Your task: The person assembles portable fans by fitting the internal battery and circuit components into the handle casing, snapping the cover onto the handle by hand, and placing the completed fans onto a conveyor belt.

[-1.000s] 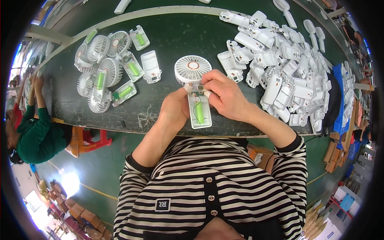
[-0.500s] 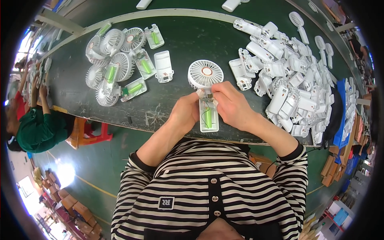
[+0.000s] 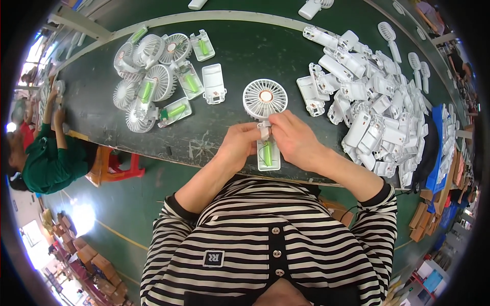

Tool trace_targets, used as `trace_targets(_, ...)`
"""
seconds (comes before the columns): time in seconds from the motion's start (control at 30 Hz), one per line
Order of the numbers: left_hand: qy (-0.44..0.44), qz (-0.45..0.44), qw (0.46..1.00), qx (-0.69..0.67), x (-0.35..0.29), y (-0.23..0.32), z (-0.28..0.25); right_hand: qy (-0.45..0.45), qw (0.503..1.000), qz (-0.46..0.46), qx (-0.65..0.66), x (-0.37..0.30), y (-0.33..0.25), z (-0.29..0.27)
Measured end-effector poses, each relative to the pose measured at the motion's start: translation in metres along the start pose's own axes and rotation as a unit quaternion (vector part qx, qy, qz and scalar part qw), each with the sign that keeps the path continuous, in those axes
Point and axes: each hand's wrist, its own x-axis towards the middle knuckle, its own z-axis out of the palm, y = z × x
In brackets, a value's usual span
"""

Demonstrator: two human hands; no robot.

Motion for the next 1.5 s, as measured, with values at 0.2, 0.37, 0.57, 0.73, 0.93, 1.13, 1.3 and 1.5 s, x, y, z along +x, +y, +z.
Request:
trace_targets(0.2, 0.009, 0.017, 0.999, 0.045, 0.002, -0.006, -0.001, 0.0, 1.0, -0.001, 0.001, -0.003, 0.002, 0.006)
trace_targets(0.37, 0.007, 0.017, 0.999, 0.051, 0.004, -0.009, -0.002, 0.006, 1.0, 0.003, 0.001, -0.005, 0.002, 0.007)
trace_targets(0.57, 0.009, 0.002, 0.999, 0.038, 0.001, -0.002, 0.005, 0.041, 0.994, 0.028, -0.092, -0.006, 0.002, 0.005)
trace_targets(0.73, 0.026, 0.006, 0.998, 0.055, 0.004, -0.007, 0.003, 0.011, 0.994, 0.063, -0.086, -0.006, 0.003, 0.007)
trace_targets(0.93, 0.025, 0.014, 0.999, 0.034, 0.01, -0.015, -0.001, -0.01, 0.995, 0.092, -0.04, -0.009, 0.008, 0.015)
trace_targets(1.13, 0.017, -0.008, 0.999, 0.035, 0.012, -0.009, -0.001, 0.0, 0.996, 0.087, 0.034, -0.01, 0.013, 0.013)
trace_targets(1.3, -0.008, -0.031, 0.999, 0.019, 0.015, -0.001, -0.002, -0.007, 0.996, 0.081, 0.04, -0.01, 0.016, 0.009)
trace_targets(1.5, -0.036, 0.001, 0.996, 0.077, 0.02, -0.005, -0.007, -0.004, 0.995, 0.092, 0.051, -0.009, 0.017, 0.007)
